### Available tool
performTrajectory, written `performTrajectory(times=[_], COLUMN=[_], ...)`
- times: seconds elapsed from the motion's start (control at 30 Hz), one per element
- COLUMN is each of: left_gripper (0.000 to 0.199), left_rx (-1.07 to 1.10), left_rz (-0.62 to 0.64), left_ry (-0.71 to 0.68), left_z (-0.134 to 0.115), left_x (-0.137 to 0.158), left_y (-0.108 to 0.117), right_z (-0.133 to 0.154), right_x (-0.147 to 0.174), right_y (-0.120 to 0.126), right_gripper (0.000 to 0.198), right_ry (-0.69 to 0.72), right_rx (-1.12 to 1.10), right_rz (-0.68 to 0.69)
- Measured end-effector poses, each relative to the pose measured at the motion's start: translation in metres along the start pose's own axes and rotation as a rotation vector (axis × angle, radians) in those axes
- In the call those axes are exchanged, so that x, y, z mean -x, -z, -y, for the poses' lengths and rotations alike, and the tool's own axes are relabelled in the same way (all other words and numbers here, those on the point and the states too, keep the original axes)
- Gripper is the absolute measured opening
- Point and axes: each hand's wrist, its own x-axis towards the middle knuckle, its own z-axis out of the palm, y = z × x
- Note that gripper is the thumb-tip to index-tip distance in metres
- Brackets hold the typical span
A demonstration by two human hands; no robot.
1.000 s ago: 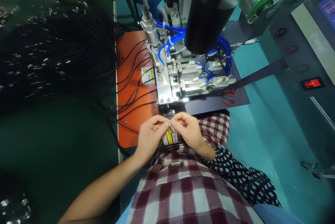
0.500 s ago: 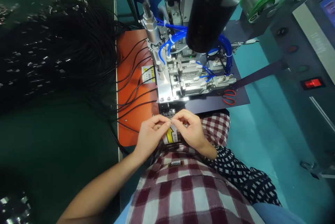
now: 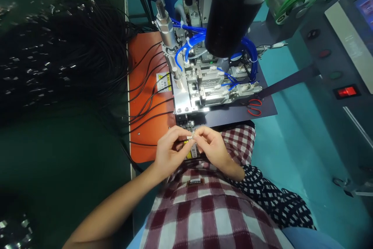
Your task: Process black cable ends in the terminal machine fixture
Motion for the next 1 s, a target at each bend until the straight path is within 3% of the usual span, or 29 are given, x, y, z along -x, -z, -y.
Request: performTrajectory(times=[0.13, 0.2, 0.3, 0.37, 0.43, 0.53, 0.6, 0.73, 0.83, 1.0], left_gripper=[0.006, 0.012, 0.021, 0.024, 0.021, 0.015, 0.006, 0.018, 0.023, 0.027], left_rx=[0.235, 0.415, 0.63, 0.636, 0.492, 0.109, -0.136, -0.449, -0.564, -0.619], left_rz=[-0.007, 0.024, 0.183, 0.275, 0.265, 0.177, 0.136, 0.123, 0.165, 0.176], left_ry=[0.183, 0.381, 0.658, 0.707, 0.609, 0.291, 0.094, -0.186, -0.295, -0.321], left_z=[-0.006, -0.008, -0.007, -0.006, -0.005, -0.001, 0.004, 0.021, 0.031, 0.031], left_x=[-0.004, -0.007, -0.012, -0.014, -0.015, -0.016, -0.017, -0.02, -0.02, -0.021], left_y=[0.002, 0.005, 0.011, 0.015, 0.018, 0.022, 0.024, 0.027, 0.028, 0.032], right_z=[-0.002, -0.003, -0.005, -0.005, -0.003, -0.001, -0.001, -0.007, -0.01, -0.009], right_x=[0.005, 0.008, 0.012, 0.01, 0.003, -0.011, -0.021, -0.035, -0.041, -0.043], right_y=[-0.003, -0.005, -0.006, -0.003, 0.002, 0.011, 0.017, 0.021, 0.022, 0.026], right_gripper=[0.024, 0.021, 0.018, 0.017, 0.017, 0.018, 0.02, 0.02, 0.021, 0.021], right_ry=[-0.001, 0.13, 0.406, 0.424, 0.298, 0.103, 0.051, 0.034, 0.03, 0.013], right_rx=[0.007, 0.141, 0.42, 0.47, 0.39, 0.226, 0.182, 0.188, 0.198, 0.25], right_rz=[0.041, -0.026, -0.109, -0.088, -0.057, -0.031, -0.034, -0.037, -0.028, -0.036])
